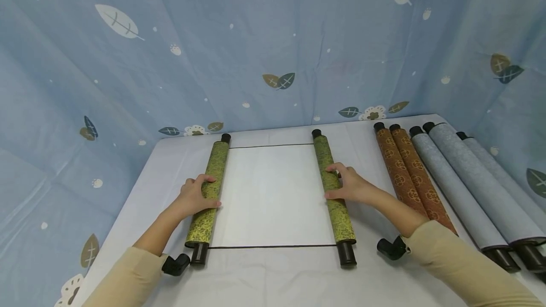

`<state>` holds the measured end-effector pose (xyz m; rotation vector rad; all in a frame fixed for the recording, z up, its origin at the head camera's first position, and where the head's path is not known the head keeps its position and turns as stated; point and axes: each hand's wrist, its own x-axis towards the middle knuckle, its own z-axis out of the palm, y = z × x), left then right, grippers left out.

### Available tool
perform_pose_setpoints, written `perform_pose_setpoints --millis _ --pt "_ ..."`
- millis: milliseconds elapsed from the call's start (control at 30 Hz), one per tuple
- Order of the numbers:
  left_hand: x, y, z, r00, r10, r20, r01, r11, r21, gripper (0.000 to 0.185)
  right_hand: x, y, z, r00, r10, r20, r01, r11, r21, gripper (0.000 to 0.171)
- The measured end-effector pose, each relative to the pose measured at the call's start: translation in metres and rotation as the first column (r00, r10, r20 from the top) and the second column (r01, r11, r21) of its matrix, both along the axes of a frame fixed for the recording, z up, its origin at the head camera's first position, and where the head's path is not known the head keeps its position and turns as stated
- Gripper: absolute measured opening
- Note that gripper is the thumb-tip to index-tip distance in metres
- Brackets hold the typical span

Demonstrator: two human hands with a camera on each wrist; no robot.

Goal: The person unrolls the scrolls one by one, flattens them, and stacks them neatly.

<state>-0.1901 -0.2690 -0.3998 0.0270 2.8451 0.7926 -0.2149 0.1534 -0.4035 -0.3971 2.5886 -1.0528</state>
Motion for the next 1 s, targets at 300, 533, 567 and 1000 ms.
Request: perform_pose_setpoints --millis 300,533,567,1000 --pt "0.004 -0.006 0.002 1.000 -0.014 -0.006 0.014 1.000 -0.017 0.066 -0.002 0.009 0.000 1.000 0.030 0.008 -0.030 0.999 -0.033 0.074" --pt "0.007 -0.008 0.004 1.000 -0.017 0.007 0.017 1.000 -0.024 0.065 -0.001 0.015 0.000 0.998 0.039 0.043 -0.036 0.997 -0.067 0.074" --pt "0.008 -0.008 0.005 1.000 -0.019 0.007 0.019 0.999 -0.030 0.065 -0.001 0.016 0.000 0.998 0.043 0.045 -0.040 0.997 -0.070 0.073" --pt "0.005 -0.017 0.017 0.993 -0.113 0.035 0.117 0.986 -0.117 0.064 0.000 0.020 0.005 0.985 0.174 0.016 -0.173 0.982 -0.071 0.059"
